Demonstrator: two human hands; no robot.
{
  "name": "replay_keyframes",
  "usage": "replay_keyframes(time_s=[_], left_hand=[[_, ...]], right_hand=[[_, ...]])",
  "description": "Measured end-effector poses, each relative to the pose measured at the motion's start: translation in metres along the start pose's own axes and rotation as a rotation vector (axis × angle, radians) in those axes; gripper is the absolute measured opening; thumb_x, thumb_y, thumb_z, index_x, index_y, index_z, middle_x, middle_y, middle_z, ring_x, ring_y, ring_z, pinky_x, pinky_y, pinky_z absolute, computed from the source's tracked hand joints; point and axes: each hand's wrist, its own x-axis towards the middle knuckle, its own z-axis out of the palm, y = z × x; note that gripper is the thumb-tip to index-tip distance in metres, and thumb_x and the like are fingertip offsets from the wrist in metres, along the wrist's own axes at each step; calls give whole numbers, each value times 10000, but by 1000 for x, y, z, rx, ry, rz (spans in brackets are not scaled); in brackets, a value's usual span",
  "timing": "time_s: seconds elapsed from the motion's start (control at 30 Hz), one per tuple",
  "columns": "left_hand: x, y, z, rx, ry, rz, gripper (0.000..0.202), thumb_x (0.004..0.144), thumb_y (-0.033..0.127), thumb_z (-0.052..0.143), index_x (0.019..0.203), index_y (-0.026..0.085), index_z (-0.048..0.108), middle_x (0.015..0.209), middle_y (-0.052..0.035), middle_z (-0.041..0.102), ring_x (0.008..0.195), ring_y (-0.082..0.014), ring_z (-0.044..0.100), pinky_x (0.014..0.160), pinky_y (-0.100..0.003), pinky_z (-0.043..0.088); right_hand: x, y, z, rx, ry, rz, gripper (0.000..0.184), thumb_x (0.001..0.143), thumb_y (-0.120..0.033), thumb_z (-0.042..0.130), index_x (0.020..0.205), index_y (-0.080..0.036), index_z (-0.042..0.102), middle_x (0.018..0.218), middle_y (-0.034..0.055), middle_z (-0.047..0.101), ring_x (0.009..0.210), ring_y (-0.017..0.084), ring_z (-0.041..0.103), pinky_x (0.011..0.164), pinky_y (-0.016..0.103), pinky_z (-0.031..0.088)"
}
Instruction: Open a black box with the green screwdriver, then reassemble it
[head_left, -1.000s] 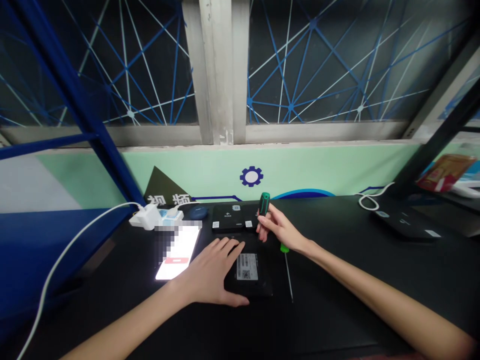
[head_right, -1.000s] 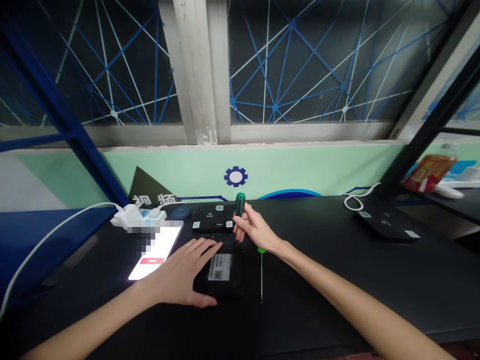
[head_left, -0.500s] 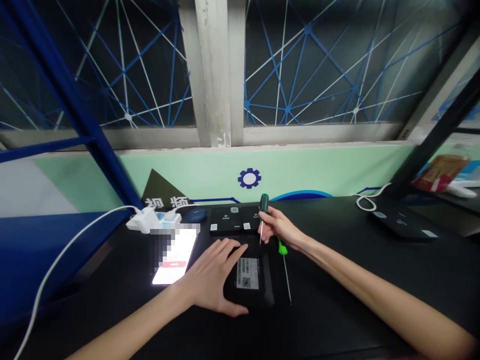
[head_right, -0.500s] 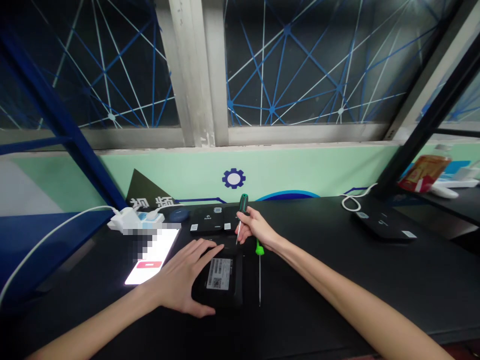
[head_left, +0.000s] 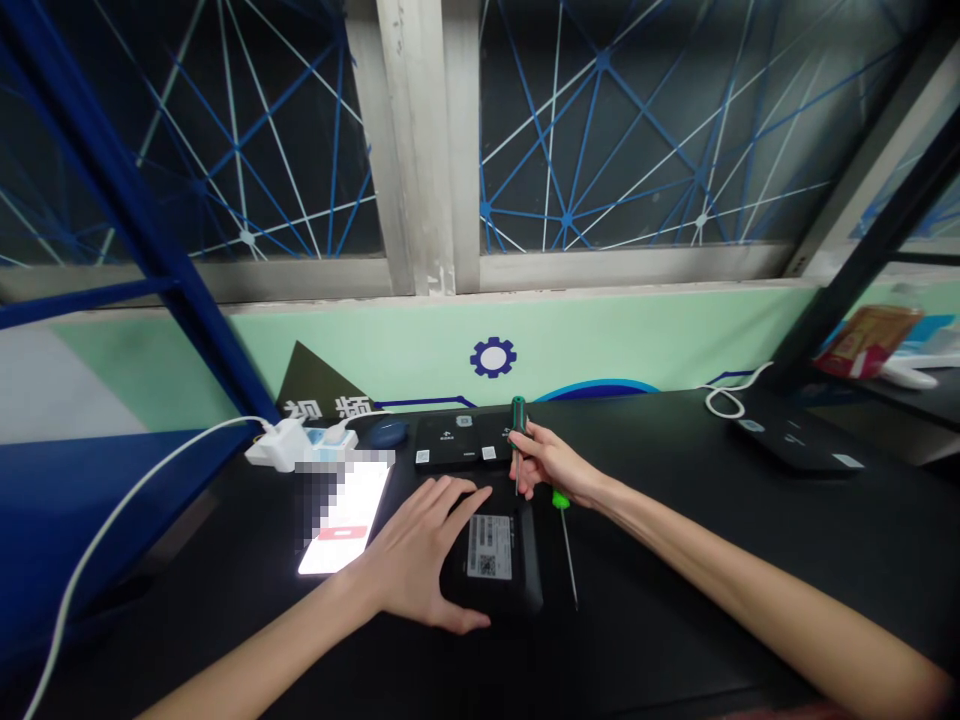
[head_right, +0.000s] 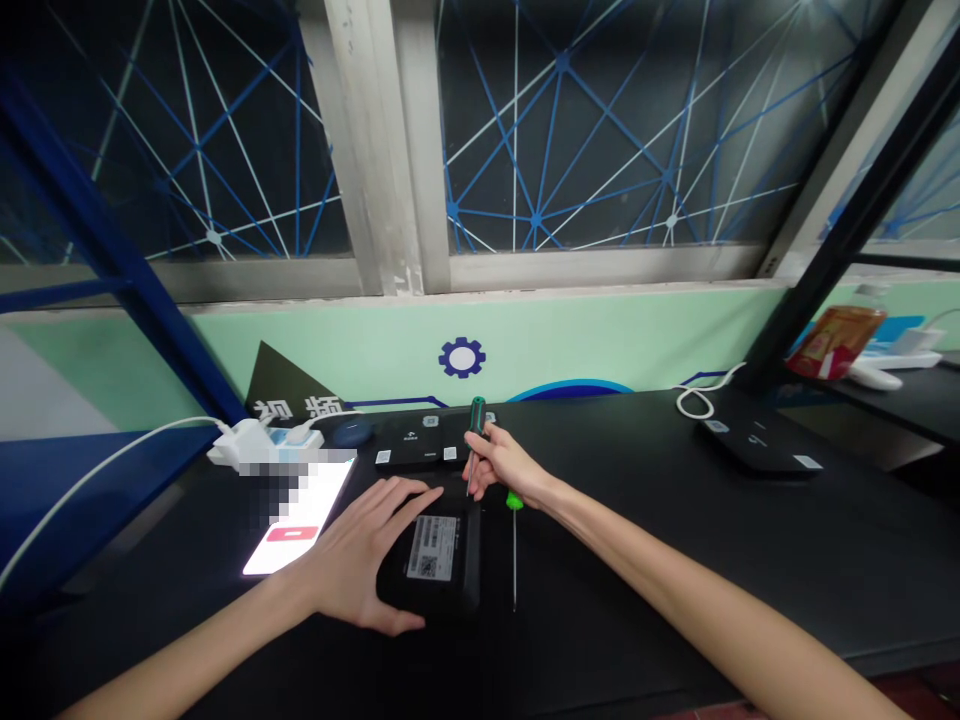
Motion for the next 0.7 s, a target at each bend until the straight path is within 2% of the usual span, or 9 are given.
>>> replay_keyframes(time_s=[0.2, 0.47, 0.7], left_hand=[[1, -1, -1, -18, -33, -17, 1131, 599, 763, 683, 1505, 218, 282, 1407, -136, 437, 1275, -380, 423, 1117, -569, 282], [0, 0, 0, -29, -51, -43, 1137, 597, 763, 686, 1515, 235, 273, 1437, -129, 420, 1303, -395, 400, 1115, -571, 296], [-1, -2, 2, -36, -72, -62, 1198, 582, 759, 706, 1538, 224, 221, 1471, -136, 390, 1354, -407, 347, 1130, -576, 274]], right_hand=[[-2, 2, 0, -8, -21, -27, 226, 964, -379, 530, 905, -219, 380, 607, 6, 668, 418, 132, 622, 402, 208, 527], [-5, -2, 1, -64, -27, -77, 294, 920, -435, 583, 923, -222, 381, 599, -9, 667, 419, 142, 629, 403, 221, 531], [-3, 0, 1, -79, -26, -87, 284, 919, -431, 571, 930, -219, 382, 602, -11, 668, 417, 145, 632, 396, 227, 531]])
